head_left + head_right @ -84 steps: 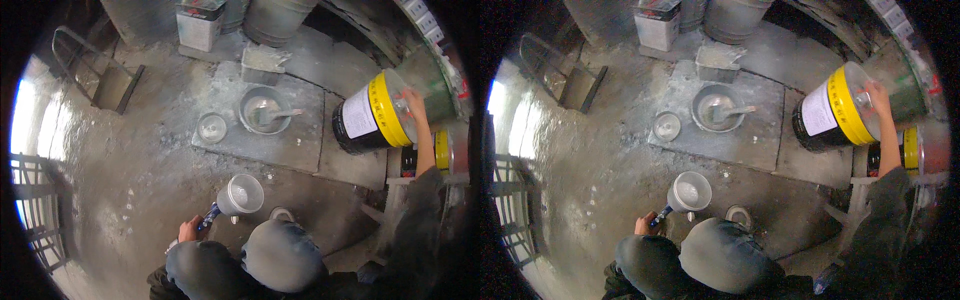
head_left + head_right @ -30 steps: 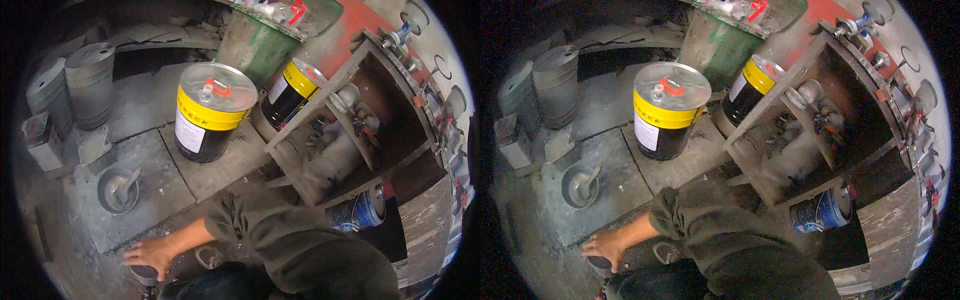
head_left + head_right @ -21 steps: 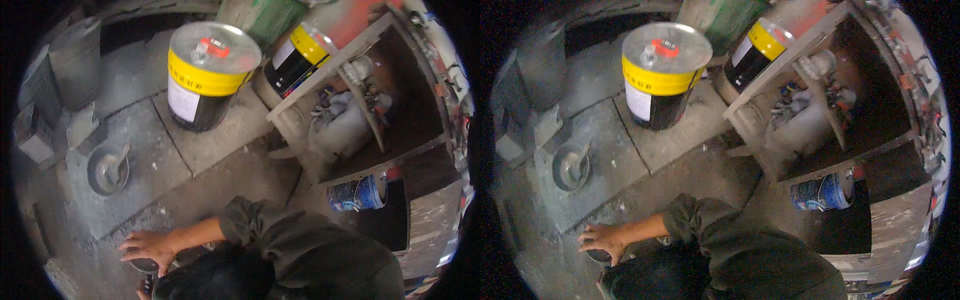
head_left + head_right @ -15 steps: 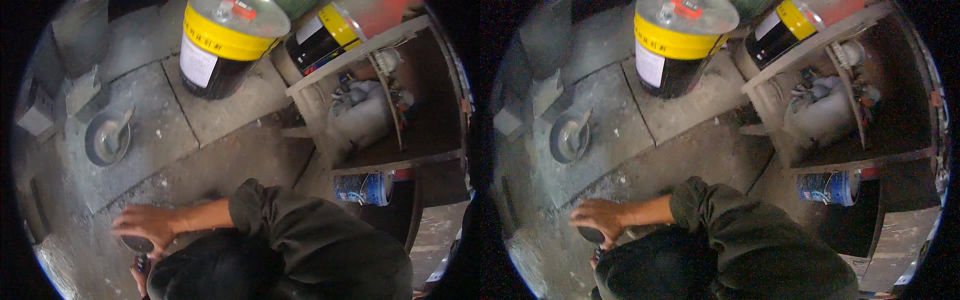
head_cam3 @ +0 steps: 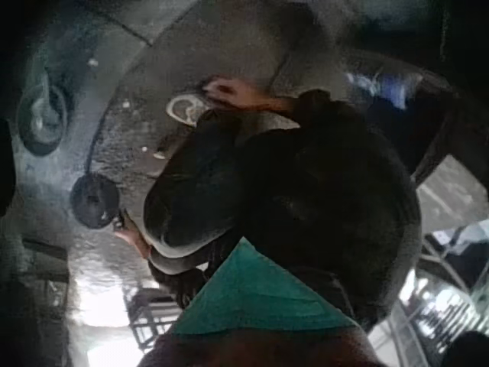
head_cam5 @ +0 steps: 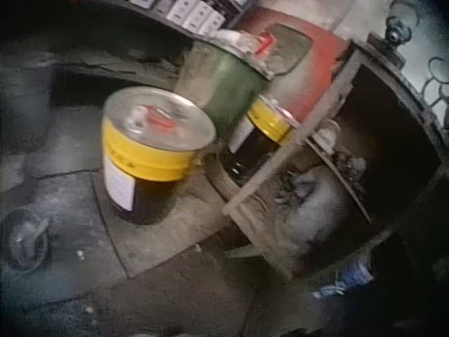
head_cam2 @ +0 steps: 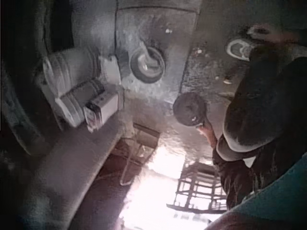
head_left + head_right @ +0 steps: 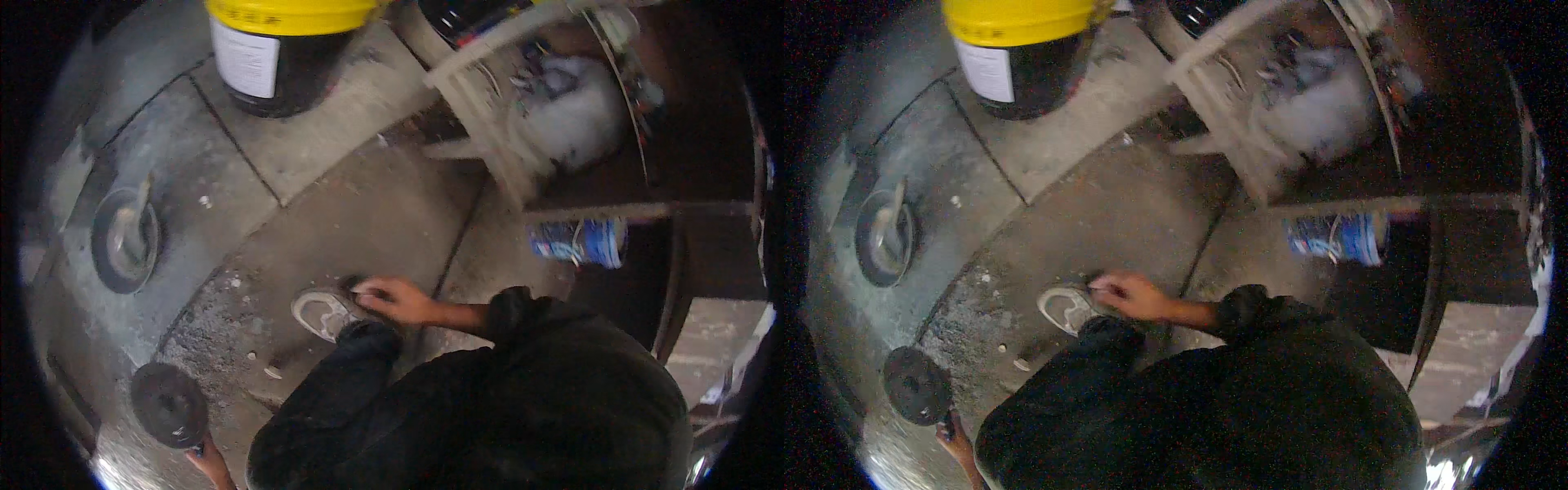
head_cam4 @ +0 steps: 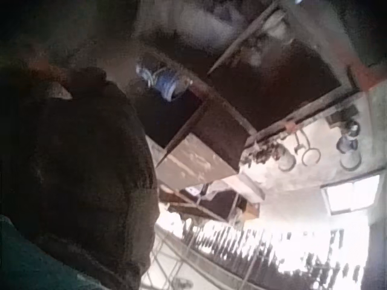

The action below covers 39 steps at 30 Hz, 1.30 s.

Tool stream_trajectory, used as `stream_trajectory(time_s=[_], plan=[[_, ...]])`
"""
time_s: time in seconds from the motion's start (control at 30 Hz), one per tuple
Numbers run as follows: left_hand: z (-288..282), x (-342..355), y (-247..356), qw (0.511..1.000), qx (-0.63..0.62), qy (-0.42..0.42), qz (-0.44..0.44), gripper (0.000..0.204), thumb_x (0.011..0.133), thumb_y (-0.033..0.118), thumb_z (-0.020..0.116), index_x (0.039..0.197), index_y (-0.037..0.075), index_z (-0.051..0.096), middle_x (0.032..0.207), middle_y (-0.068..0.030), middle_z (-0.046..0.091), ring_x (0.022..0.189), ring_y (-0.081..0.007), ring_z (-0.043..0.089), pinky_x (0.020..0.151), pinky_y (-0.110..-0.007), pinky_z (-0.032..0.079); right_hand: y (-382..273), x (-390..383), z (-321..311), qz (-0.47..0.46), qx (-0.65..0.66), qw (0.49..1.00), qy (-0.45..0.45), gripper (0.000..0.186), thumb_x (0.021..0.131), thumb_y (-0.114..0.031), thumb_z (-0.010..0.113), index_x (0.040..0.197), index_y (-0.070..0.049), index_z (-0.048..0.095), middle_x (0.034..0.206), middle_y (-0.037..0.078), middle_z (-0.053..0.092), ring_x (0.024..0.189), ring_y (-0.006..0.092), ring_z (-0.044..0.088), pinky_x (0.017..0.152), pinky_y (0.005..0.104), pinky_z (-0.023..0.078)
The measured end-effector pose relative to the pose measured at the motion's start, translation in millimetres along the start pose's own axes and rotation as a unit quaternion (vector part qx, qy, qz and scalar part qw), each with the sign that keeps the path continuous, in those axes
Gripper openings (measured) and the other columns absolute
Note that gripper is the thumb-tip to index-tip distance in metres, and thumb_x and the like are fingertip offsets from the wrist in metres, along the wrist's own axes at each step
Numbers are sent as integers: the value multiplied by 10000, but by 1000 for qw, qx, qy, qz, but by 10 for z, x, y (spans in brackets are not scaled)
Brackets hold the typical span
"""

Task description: The person pours a clear liquid into a funnel, then moves to the floor to mix a grey substance in a bucket with a stirrer. They pour the mixture into a spray gun container, add more from a yellow can, and continue stirring and transferring the paint.

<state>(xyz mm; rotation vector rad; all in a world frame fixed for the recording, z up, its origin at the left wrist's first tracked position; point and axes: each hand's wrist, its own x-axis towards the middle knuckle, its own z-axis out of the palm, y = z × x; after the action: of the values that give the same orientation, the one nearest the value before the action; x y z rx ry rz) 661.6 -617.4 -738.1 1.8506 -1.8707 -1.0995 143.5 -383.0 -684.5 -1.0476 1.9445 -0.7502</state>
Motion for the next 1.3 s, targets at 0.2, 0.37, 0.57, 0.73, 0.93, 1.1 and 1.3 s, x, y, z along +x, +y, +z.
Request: stream_trajectory(time_s=[0.2,0.37,0.57,0.73,0.93,1.1,1.3], plan=[[-1283,1194,-654,977,203,-63,-11,374,965,161,651,1281,-37,620,1043,-102,681,754,-148,564,642,-325,467,1096,-2309,245,192,-181,962,76,173,856,-211,645,938,-69,700,918,133,697,830,332,677,720,426,534],[-1743,1981,-340,846,347,-122,387,384,1031,203,480,1370,42,561,1332,-165,590,1111,-254,594,929,-417,500,1612,-4060,1796,459,23,888,3,269,862,-285,721,1039,-93,653,936,139,678,861,337,658,732,441,516],[-1294,1375,1538,936,273,-61,214,326,1016,280,531,1260,63,536,1242,-136,526,1097,-274,515,926,-454,434,699,-4312,2397,668,-1,743,-27,283,794,-224,674,1053,-109,678,1014,148,699,998,349,665,839,475,538],[-866,1237,1996,947,227,-64,219,257,1002,284,561,1154,80,522,1121,-98,498,985,-235,484,842,-420,399,599,-4569,2831,685,-65,711,145,388,821,-139,583,1205,-85,604,1121,194,641,990,405,643,847,497,537],[-539,1116,2281,951,192,-84,228,213,985,289,596,1028,102,505,976,-52,465,851,-187,447,740,-378,357,1175,-4329,2960,608,-204,751,159,368,895,-187,579,1228,-34,550,1166,215,595,978,377,655,709,460,564],[-706,1114,2273,971,130,-66,189,225,970,293,626,922,119,490,855,-14,438,739,-148,416,656,-343,321,1146,-3981,2108,507,-163,840,107,361,897,-259,633,1195,-84,528,1074,189,611,849,374,656,677,486,530],[-991,1080,2170,990,-1,-67,123,291,953,298,661,796,141,473,710,32,405,605,-101,378,555,-301,279,356,-3242,185,227,-166,932,229,288,934,-267,581,1133,-69,521,905,176,635,720,401,631,616,488,498]])
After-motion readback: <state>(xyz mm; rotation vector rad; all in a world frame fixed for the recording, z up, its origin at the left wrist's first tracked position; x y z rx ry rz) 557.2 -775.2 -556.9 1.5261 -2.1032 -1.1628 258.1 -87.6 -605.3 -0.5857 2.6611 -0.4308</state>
